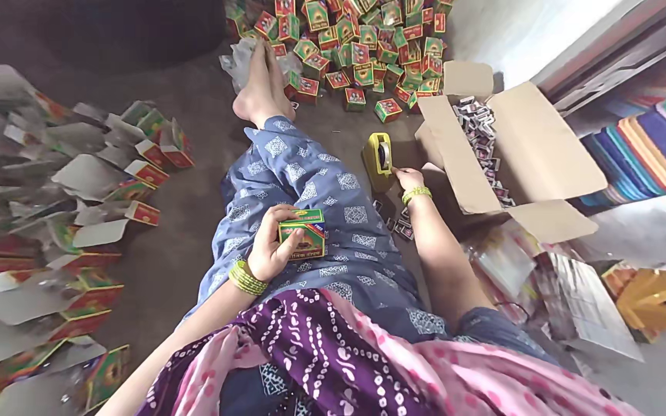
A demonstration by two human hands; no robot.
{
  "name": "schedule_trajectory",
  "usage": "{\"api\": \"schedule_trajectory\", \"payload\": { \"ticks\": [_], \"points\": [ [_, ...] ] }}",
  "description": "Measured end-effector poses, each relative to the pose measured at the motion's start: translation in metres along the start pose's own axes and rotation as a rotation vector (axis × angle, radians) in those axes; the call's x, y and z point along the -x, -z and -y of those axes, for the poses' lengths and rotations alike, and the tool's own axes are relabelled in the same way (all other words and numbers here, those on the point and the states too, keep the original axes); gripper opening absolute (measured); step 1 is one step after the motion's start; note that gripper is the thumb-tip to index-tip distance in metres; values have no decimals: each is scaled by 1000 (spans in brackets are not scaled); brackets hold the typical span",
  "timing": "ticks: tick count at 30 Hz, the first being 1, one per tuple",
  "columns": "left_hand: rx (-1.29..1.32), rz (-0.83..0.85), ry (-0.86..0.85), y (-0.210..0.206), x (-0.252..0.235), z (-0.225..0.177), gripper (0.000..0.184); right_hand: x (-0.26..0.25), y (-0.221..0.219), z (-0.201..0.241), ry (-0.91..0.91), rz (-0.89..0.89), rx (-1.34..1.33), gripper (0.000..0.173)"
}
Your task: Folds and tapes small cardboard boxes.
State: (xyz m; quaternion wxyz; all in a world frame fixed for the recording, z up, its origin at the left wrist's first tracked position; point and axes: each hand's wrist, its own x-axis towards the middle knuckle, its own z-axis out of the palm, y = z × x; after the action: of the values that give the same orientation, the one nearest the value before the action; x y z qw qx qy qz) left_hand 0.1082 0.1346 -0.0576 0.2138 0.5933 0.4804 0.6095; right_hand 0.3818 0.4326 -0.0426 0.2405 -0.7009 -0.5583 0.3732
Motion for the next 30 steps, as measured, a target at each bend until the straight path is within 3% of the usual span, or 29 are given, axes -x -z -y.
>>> {"api": "schedule_trajectory", "payload": {
  "ticks": [7, 13, 16, 19, 24, 27, 30],
  "points": [
    [39, -5, 31, -2, 1, 1, 36, -5, -17, -44, -42, 67, -134, 43],
    [40, -18, 35, -1, 2, -1, 35, 2, -10, -37, 219, 1, 230, 35],
    [31, -19, 27, -1, 2, -2, 35, 1, -2, -38, 261, 45, 234, 32],
    [18, -20, 28, -2, 3, -1, 35, -4, -2, -40, 237, 49, 262, 33],
    [36, -11, 27, -2, 2, -2, 34, 4, -1, -27, 86, 69, 544, 34],
    [41, -27, 70, -1, 2, -5, 32, 25, -3, -14, 207, 128, 259, 34],
    [91, -64, 127, -4, 1, -11, 27, 93, -8, 24, 360, 263, -281, 26]
  ]
}}
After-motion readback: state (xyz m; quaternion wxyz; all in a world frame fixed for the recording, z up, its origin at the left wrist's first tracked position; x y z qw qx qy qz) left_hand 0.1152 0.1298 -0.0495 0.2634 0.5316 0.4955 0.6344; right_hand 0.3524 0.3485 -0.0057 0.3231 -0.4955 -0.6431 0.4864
